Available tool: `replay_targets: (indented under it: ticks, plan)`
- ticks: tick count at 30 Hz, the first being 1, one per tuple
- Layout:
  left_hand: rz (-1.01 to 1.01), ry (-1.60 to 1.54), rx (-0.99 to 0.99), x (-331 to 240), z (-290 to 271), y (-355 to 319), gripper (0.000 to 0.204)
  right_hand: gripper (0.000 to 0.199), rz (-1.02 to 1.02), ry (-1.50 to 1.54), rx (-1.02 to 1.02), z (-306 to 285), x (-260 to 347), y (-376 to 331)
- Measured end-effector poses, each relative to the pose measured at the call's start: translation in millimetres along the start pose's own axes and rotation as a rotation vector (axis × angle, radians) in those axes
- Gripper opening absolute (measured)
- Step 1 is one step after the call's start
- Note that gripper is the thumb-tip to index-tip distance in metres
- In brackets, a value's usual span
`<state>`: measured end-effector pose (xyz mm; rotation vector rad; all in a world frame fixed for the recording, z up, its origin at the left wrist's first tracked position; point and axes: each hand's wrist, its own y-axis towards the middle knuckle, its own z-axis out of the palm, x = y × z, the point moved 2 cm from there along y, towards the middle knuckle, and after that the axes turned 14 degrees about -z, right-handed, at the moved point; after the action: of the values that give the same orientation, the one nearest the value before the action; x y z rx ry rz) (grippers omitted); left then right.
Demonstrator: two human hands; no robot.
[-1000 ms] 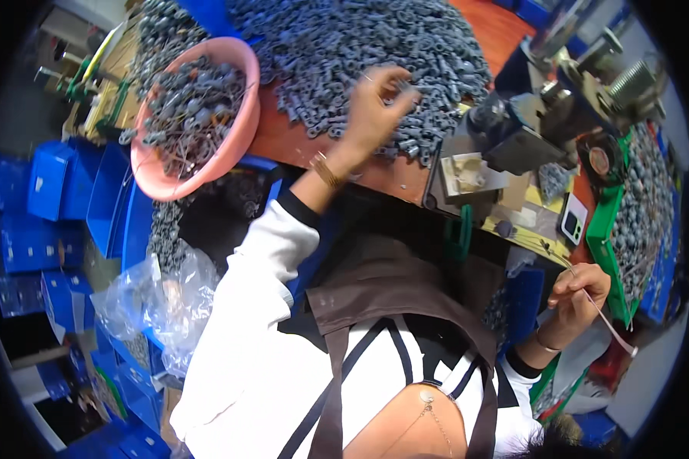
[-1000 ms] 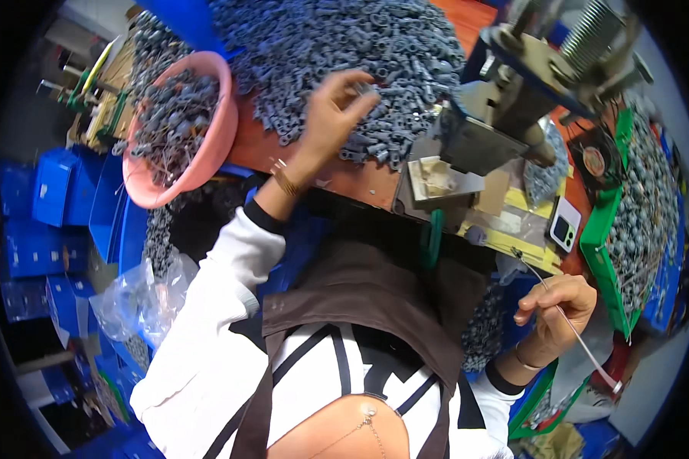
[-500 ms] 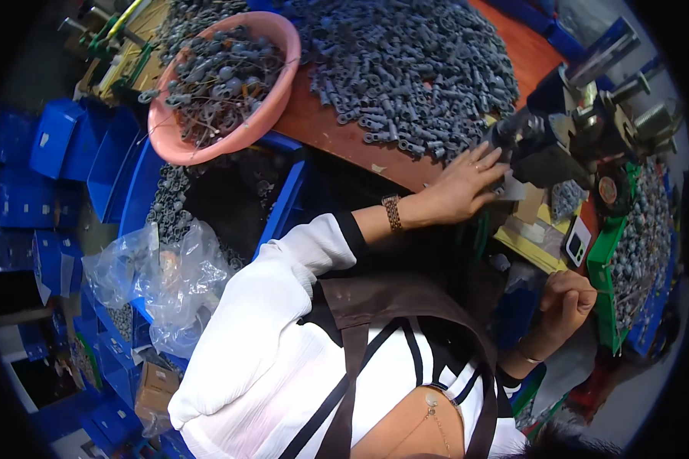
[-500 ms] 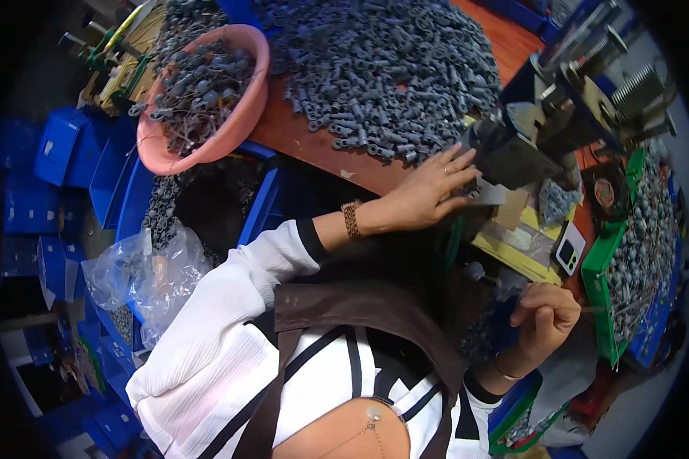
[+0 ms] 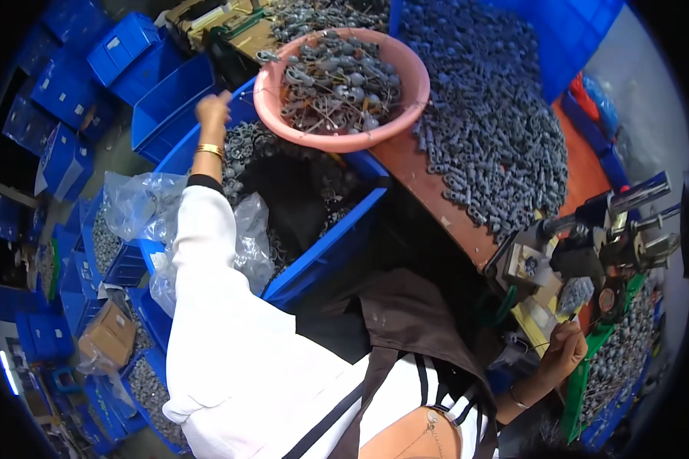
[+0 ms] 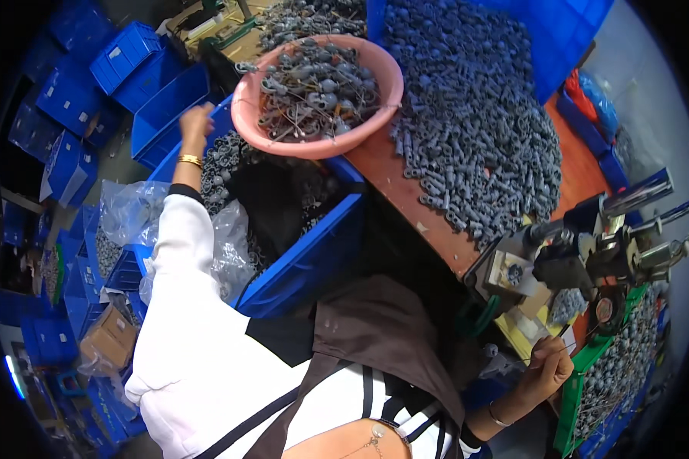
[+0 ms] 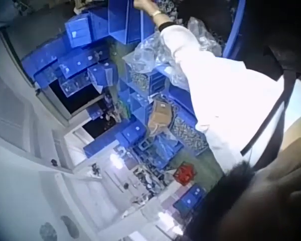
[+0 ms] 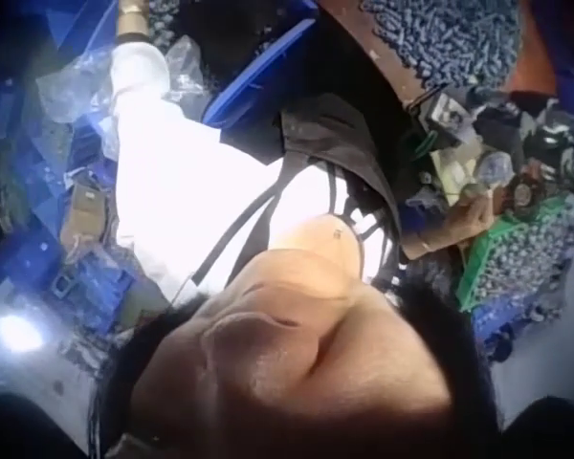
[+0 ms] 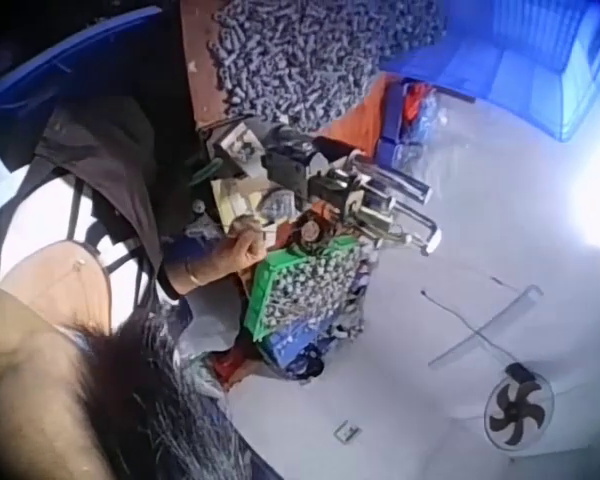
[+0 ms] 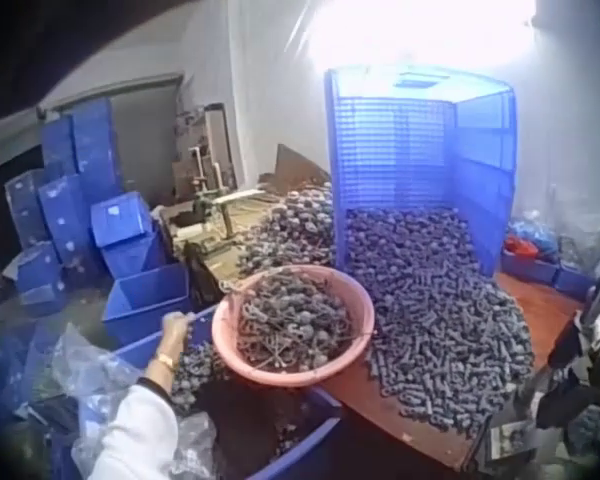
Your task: Assembling small metal components using a manual press machine.
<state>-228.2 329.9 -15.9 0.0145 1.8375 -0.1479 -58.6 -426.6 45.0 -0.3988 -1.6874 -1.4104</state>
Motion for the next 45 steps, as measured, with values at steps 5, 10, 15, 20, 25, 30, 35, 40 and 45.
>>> replay_targets:
  ticks: [5, 10, 15, 20, 25, 30, 35, 40, 45]
  plan:
    - [-0.26, -0.246, 0.196, 114, 49, 96, 0.041, 0.033, -0.058, -0.019, 0.063, 28, 6, 18]
    - [-0.306, -0.376, 0.166, 115, 61, 94, 0.031, 0.033, -0.048, -0.009, 0.052, 26, 10, 2]
    - [-0.126, -0.6, -0.027, 45, 20, 67, 0.026, 0.033, -0.008, 0.024, -0.034, 16, 4, -1]
    - [0.195, -0.527, 0.215, -95, -18, -13, 0.027, 0.033, 0.004, 0.126, -0.031, 15, 0, 2]
    - [0.344, -0.568, 0.578, -166, -22, -10, 0.026, 0.034, -0.05, 0.197, 0.067, 36, 3, 13]
    - [0.353, -0.469, 0.569, -173, 17, -56, 0.024, 0.034, -0.109, 0.217, 0.077, 53, 16, 18]
    - [0.489, -0.127, -0.339, -41, 37, 50, 0.016, 0.033, -0.061, 0.135, 0.063, 45, 21, 9]
    - [0.903, 0.406, 0.22, 198, 119, 110, 0.037, 0.034, 0.043, 0.146, 0.045, 54, 2, 23]
    - [0.714, 0.627, 0.222, 200, 135, 69, 0.033, 0.034, 0.054, 0.018, 0.049, 71, 6, 26]
